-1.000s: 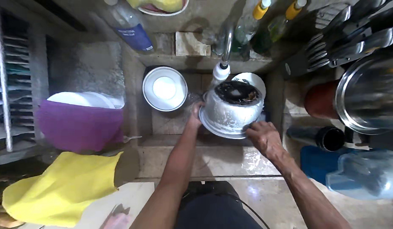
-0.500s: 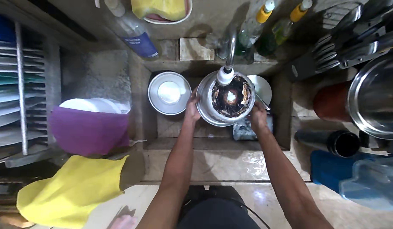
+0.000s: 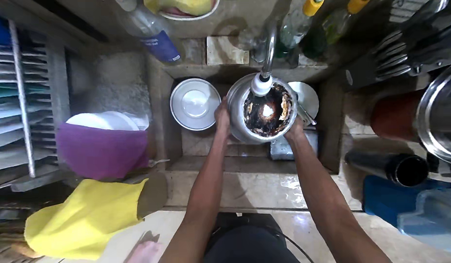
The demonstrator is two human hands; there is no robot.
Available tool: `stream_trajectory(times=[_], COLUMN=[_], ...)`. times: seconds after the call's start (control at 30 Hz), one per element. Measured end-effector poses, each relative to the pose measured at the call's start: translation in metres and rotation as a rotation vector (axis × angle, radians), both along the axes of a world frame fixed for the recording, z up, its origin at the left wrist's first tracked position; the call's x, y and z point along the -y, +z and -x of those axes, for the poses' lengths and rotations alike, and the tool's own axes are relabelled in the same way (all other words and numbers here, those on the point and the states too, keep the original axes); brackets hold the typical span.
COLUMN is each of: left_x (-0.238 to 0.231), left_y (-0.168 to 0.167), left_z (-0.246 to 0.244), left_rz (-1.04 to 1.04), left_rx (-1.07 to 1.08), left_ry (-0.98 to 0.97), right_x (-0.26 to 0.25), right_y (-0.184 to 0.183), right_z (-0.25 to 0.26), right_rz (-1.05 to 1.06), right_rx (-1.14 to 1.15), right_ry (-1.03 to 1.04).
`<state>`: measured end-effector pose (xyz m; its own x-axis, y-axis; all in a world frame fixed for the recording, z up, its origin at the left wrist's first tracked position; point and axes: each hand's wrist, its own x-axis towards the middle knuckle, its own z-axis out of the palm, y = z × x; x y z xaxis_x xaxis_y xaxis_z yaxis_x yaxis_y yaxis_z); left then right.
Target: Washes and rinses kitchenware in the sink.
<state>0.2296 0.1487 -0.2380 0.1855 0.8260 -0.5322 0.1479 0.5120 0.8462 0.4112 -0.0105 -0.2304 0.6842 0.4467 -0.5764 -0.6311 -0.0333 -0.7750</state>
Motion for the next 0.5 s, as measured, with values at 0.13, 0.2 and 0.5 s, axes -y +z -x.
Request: stream_trajectory(times=[0.13,0.2,0.5], left_x=[0.019,0.029,0.051], left_y=[0.010,0.010,0.003], left_z=[0.034,0.045,0.069], left_rz=[0.115,0.127,0.219], left_rx=[-0.021,0.019,0.078], left_ry=[0.224,0.295,0.295], right_x=[-0.019,-0.024,-0.063], right_y=[0.004,0.001,0.023], right_z=[0.015,0.018,-0.008], right_rz=[0.118,0.101,-0.083], right_rx=[0.043,0.085,0.473], right_ry=[0.141,0.197,0.624])
